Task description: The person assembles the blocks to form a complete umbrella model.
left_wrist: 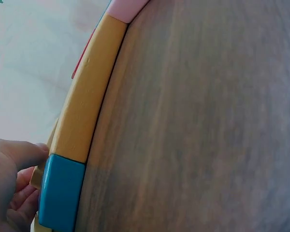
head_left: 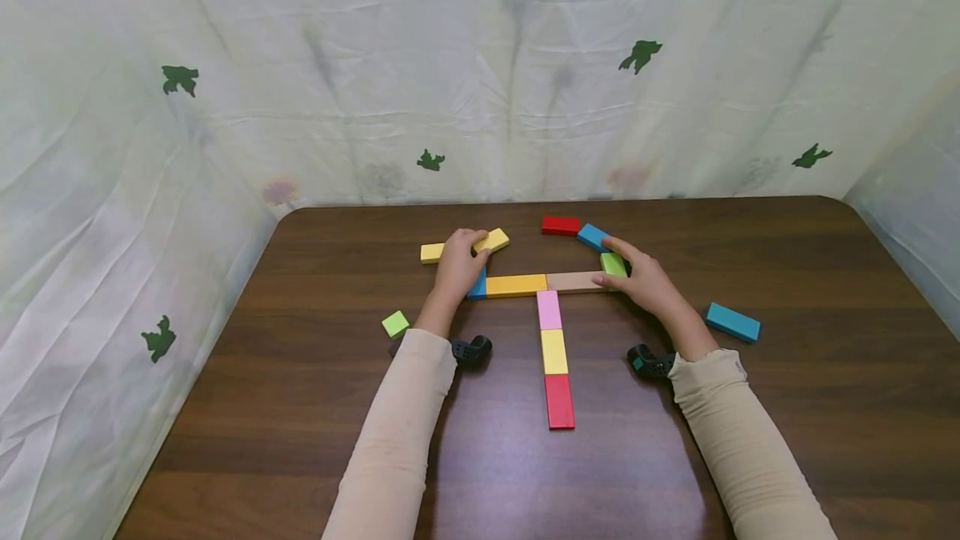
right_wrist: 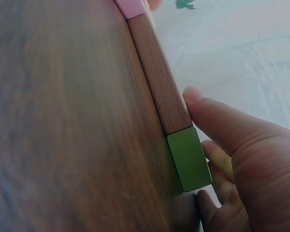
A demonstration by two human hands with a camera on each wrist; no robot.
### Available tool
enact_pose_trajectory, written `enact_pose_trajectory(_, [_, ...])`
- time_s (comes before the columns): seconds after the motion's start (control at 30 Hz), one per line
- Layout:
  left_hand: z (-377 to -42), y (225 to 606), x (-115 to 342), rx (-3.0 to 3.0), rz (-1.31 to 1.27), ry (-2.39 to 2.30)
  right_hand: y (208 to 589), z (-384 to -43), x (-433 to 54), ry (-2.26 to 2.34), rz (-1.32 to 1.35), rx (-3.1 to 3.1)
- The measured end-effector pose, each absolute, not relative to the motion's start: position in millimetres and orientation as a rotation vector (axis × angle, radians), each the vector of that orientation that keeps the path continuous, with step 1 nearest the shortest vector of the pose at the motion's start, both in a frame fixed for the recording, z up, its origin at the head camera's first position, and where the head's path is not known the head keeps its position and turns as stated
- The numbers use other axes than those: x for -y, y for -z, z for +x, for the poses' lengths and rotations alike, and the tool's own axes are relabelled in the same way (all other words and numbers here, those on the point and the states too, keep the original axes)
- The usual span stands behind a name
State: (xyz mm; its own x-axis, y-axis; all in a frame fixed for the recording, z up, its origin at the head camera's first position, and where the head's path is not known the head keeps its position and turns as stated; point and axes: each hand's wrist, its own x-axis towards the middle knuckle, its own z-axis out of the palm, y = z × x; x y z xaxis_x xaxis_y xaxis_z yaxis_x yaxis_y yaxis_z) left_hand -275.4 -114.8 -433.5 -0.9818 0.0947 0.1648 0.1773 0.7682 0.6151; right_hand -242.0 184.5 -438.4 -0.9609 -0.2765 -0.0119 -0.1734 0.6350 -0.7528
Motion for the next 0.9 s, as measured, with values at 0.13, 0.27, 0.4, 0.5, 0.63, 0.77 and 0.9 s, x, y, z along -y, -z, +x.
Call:
enact_pose_trajectory(0.13, [-276, 434, 115, 2.856, -0.219, 1.027, 439, -242, -185, 1.241, -0.385, -2.725])
enact_pose_trajectory(0.27, [-277, 433, 117, 2.881, -0.236, 1.026, 440, -242, -185, 1.242, -0.389, -2.726])
enact_pose_trajectory(0.4, [-280, 431, 119, 2.923, -0.286, 0.960, 440, -242, -185, 1.241, -0.388, -2.726])
enact_pose_trajectory(0.5, [-281, 430, 120, 2.962, -0.316, 0.907, 441, -242, -185, 1.242, -0.386, -2.723])
enact_pose_trajectory(0.63, [-283, 428, 121, 3.011, -0.325, 0.873, 440, -242, -185, 1.245, -0.380, -2.716])
enact_pose_trajectory(0.77, [-283, 425, 122, 3.042, -0.324, 0.860, 440, -242, -185, 1.247, -0.383, -2.715])
enact_pose_trajectory(0.9, [-283, 422, 125, 3.060, -0.329, 0.850, 440, -243, -185, 1.242, -0.391, -2.724])
